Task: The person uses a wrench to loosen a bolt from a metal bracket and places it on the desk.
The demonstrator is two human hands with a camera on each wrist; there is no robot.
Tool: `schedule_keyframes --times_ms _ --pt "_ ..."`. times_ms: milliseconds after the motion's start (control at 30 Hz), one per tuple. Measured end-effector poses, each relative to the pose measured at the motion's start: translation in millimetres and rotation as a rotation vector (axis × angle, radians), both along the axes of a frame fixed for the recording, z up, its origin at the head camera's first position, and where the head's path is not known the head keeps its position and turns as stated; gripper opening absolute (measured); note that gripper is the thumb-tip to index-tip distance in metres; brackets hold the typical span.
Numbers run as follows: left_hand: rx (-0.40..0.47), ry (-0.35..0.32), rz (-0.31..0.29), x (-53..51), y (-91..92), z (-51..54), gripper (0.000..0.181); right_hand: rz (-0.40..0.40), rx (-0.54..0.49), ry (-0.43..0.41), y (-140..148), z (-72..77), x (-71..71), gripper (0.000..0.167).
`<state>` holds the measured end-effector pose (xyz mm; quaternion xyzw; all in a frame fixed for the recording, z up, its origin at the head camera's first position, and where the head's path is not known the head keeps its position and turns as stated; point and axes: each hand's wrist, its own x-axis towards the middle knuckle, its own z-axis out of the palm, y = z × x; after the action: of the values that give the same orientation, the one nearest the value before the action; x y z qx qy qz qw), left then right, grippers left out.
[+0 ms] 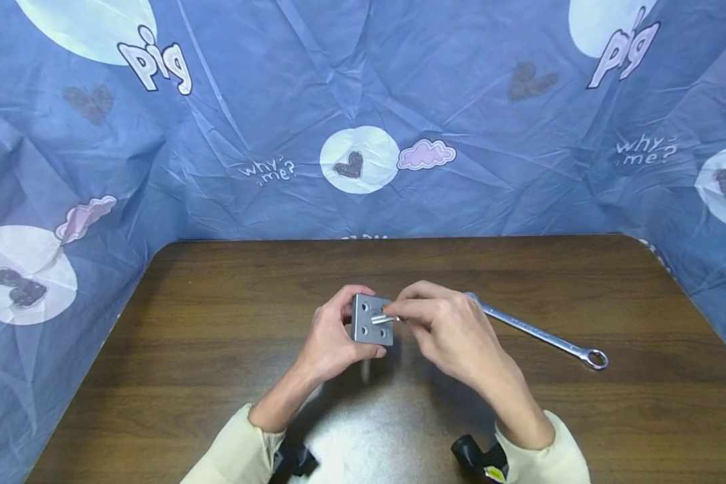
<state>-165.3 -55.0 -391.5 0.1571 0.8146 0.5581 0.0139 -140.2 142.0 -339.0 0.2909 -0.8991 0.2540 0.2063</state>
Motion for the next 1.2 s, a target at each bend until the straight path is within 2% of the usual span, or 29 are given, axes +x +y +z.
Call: schedule_keyframes --times_ms 67,200,300,367,467,600,867,1200 --pt "0.002 0.002 0.000 -0.5 0.0 0.3 0.076 -0.010 0.015 -0.039 1.3 1.1 0.5 0.040" --pt "0.001 0.013 0.002 -1.5 0.4 0.4 0.076 -0.087 0.033 -0.196 3.9 4.2 0.9 0.057" --pt "-0.002 0.015 0.001 -2.3 1.1 0.0 0.076 -0.181 0.031 -0.270 3.4 5.9 0.5 0.046" --pt "-0.004 0.007 0.001 -2.3 1.6 0.0 0.077 -0.231 0.024 -0.285 2.0 6.5 0.2 0.035" --pt "-0.008 0.000 0.000 -1.8 2.2 0.1 0.077 -0.261 0.024 -0.287 -0.3 6.4 0.2 0.031" --pt "-0.012 -0.001 0.000 -0.9 2.6 0.1 0.077 -0.241 0.015 -0.268 -2.8 5.1 -0.1 0.025" --pt "-0.016 -0.015 0.011 -0.6 2.3 -1.0 0.077 -0.145 0.011 -0.199 -1.7 5.5 1.2 0.015" --pt "-0.016 -0.009 0.010 -0.5 1.3 -1.1 0.076 -0.059 -0.033 -0.123 -1.2 3.9 2.4 0.022"
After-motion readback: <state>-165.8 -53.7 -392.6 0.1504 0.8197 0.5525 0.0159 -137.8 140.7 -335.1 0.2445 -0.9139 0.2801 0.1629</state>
